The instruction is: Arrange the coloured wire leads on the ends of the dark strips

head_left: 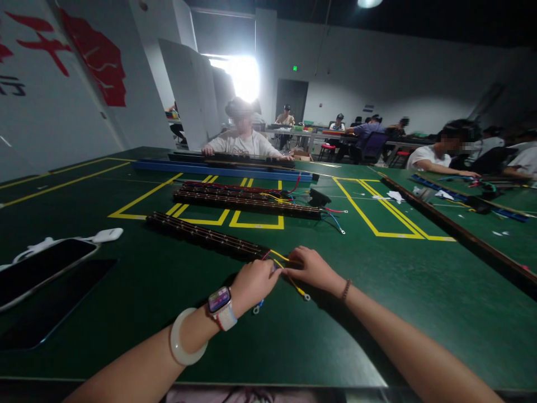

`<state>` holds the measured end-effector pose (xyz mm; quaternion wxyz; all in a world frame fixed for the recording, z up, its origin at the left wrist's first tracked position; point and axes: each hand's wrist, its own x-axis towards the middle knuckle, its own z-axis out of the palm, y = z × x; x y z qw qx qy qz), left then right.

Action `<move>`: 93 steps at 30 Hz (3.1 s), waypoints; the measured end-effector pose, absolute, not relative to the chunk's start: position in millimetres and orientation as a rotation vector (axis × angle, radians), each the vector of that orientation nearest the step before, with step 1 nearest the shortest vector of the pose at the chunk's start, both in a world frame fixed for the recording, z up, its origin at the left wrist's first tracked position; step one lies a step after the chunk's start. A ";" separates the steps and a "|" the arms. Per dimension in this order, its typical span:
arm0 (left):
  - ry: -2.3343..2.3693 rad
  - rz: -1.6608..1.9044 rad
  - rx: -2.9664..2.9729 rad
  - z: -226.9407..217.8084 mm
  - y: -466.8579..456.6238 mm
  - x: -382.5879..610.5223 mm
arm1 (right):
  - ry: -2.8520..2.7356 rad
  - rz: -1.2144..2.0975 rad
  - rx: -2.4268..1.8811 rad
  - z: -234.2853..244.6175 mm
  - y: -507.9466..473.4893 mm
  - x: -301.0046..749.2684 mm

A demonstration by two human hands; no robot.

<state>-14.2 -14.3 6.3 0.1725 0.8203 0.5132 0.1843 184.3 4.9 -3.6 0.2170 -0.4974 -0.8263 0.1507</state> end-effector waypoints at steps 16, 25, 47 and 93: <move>0.748 0.706 0.967 11.4 -16.5 3.8 | -2.234 0.205 -1.399 -5.2 -13.2 163.2; 0.589 0.820 0.738 -5.0 -3.6 20.3 | -2.469 -0.210 -1.435 -2.0 -29.0 150.3; 0.752 0.819 0.765 -6.3 -1.2 20.3 | -2.112 0.505 -1.472 11.7 -19.0 172.0; 0.562 0.666 0.565 -5.0 8.1 9.1 | -2.487 -0.034 -0.690 -0.4 15.3 192.6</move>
